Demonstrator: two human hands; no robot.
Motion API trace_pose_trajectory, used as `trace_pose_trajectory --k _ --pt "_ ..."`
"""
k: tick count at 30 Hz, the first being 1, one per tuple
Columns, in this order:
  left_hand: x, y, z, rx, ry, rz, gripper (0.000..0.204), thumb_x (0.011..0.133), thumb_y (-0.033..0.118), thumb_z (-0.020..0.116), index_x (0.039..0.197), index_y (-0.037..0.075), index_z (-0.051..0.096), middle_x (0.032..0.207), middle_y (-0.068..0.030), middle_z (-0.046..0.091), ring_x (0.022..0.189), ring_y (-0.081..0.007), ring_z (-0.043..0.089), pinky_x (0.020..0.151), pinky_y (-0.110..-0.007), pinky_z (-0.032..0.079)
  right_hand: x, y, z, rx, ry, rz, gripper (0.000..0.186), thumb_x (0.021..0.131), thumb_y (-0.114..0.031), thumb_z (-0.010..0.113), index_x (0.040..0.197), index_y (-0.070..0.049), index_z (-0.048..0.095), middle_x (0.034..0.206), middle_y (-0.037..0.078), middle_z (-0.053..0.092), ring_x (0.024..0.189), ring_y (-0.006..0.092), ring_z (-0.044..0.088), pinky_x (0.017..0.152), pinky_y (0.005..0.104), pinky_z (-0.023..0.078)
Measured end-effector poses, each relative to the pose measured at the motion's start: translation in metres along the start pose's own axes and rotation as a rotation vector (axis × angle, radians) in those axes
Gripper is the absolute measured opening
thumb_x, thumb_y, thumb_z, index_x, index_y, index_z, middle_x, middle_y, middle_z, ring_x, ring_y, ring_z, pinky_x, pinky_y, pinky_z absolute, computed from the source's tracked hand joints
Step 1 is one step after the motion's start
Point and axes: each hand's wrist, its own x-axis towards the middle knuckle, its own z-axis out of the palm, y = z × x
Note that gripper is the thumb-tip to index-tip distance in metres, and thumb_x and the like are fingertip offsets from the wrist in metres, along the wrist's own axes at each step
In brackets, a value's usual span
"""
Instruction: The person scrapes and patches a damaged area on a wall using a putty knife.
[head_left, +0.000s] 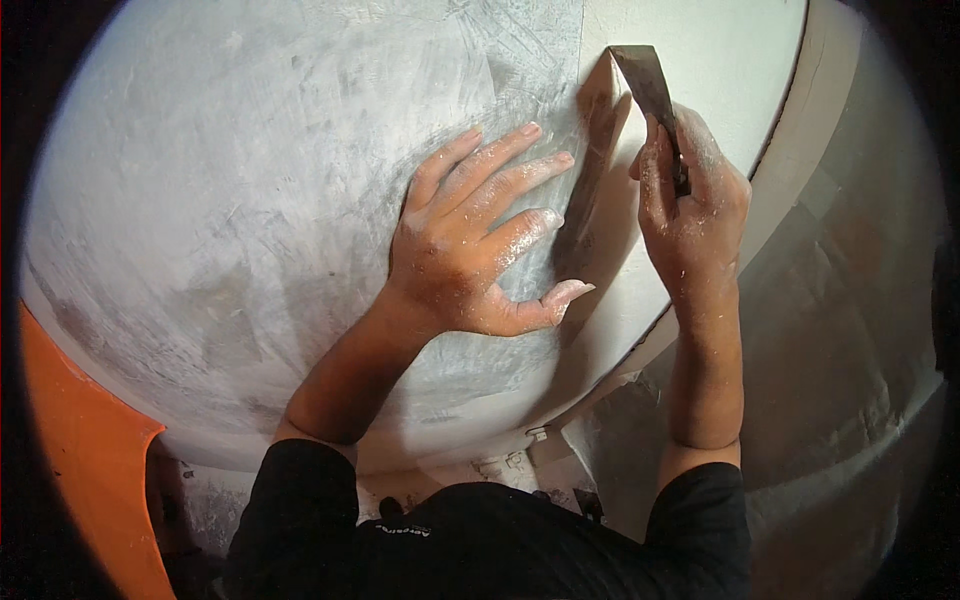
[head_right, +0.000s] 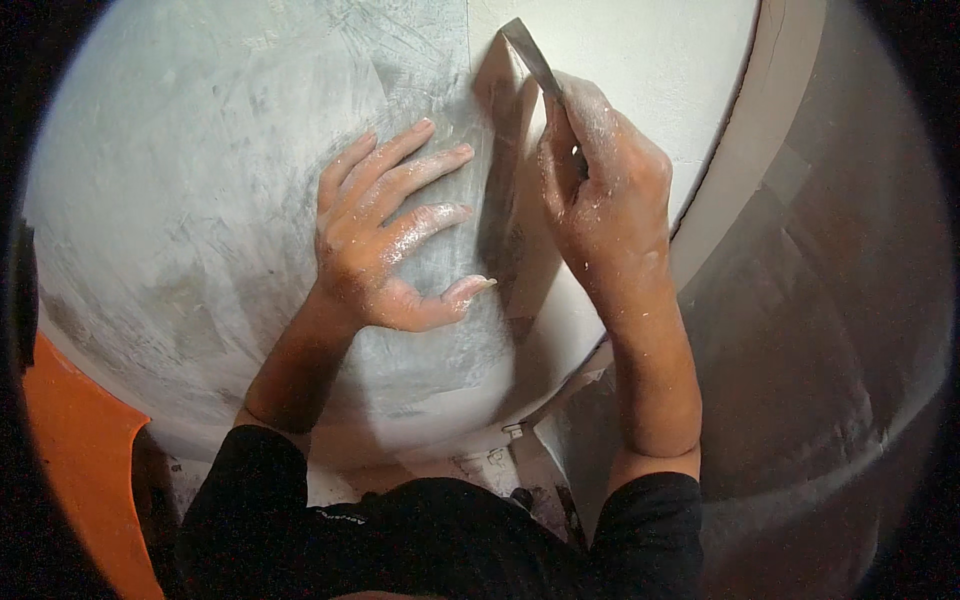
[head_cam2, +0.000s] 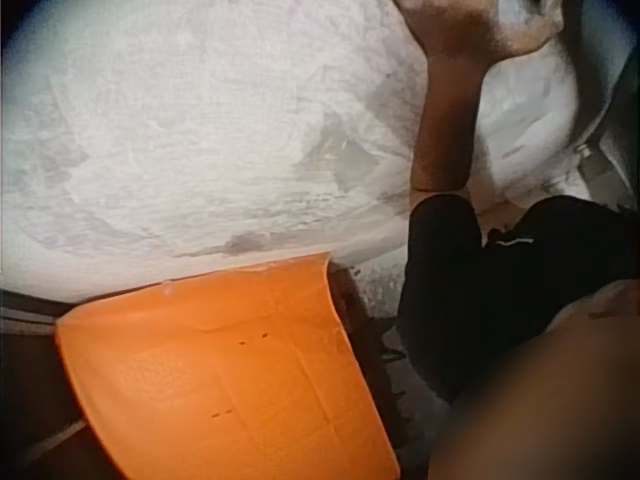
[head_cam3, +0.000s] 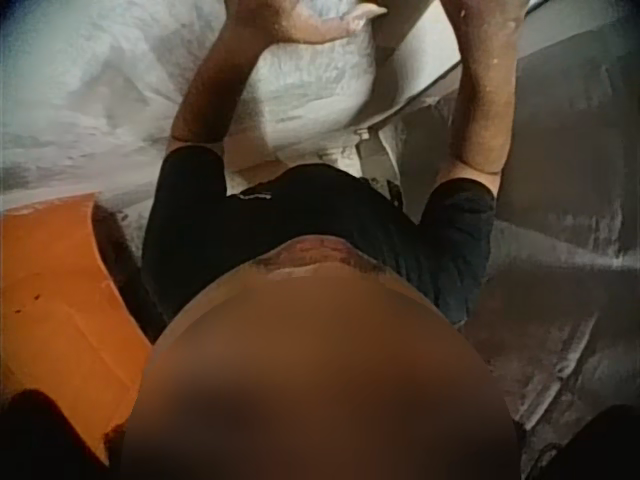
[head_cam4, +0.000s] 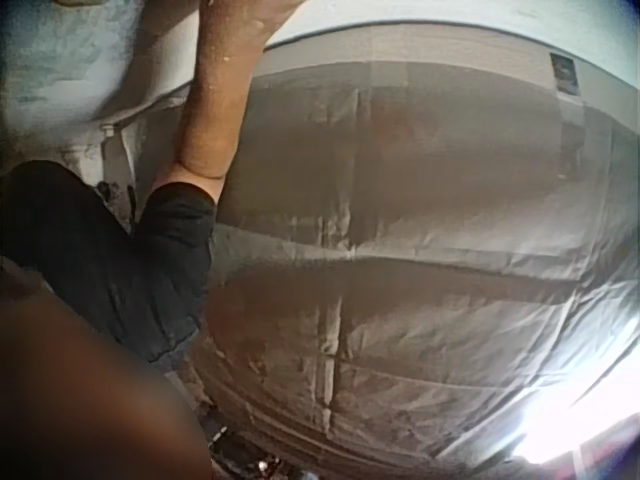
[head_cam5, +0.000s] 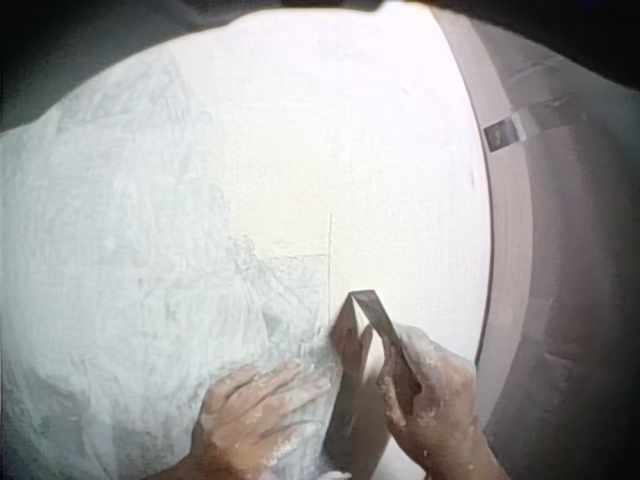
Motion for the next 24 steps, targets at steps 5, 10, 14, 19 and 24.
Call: trace_pose_trajectory --k 5,10,14,19,24 --pt "-0.001 -0.001 0.000 -0.017 0.011 -0.002 0.039 0.070 0.046 0.078 0.074 0.008 0.071 0.127 -0.0086 0.067 0.130 -0.0290 0.056 0.113 -0.049 0.033 0.007 -0.003 -0.006 -0.023 -0.055 0.029 0.020 0.098 -0.003 0.061 0.117 -0.001 0.066 0.071 0.007 0.064 0.068 0.0108 0.067 0.061 0.0279 0.054" --pt "0.000 -0.002 -0.002 -0.034 0.022 0.003 0.039 0.069 0.046 0.078 0.076 0.008 0.071 0.127 -0.0086 0.067 0.129 -0.0295 0.057 0.112 -0.049 0.034 0.015 -0.006 -0.006 -0.004 -0.035 0.003 0.019 0.099 -0.004 0.060 0.117 -0.001 0.066 0.074 0.007 0.065 0.069 0.0109 0.068 0.062 0.0275 0.055" --pt "-0.002 -0.002 -0.002 -0.062 0.008 0.005 0.040 0.064 0.044 0.083 0.086 0.013 0.073 0.126 -0.0108 0.069 0.129 -0.0337 0.057 0.113 -0.052 0.030 0.030 -0.008 -0.004 -0.009 -0.004 -0.096 0.020 0.099 -0.005 0.060 0.118 -0.002 0.066 0.075 0.007 0.066 0.069 0.0106 0.067 0.063 0.0274 0.055" --pt "-0.005 -0.004 -0.003 -0.064 0.032 0.003 0.038 0.069 0.046 0.078 0.076 0.009 0.071 0.126 -0.0089 0.068 0.129 -0.0299 0.057 0.114 -0.049 0.034 0.035 -0.011 0.000 -0.021 0.004 -0.077 0.019 0.101 -0.007 0.059 0.117 -0.003 0.067 0.075 0.006 0.065 0.069 0.0096 0.066 0.062 0.0257 0.054" --pt "-0.005 -0.006 -0.001 -0.082 0.049 -0.006 0.033 0.067 0.038 0.082 0.083 0.012 0.072 0.125 -0.0089 0.070 0.129 -0.0313 0.058 0.113 -0.049 0.034 0.025 -0.006 0.005 0.133 0.029 -0.009 0.022 0.104 -0.010 0.055 0.121 0.000 0.064 0.075 0.005 0.065 0.061 0.0048 0.057 0.053 0.0209 0.044"
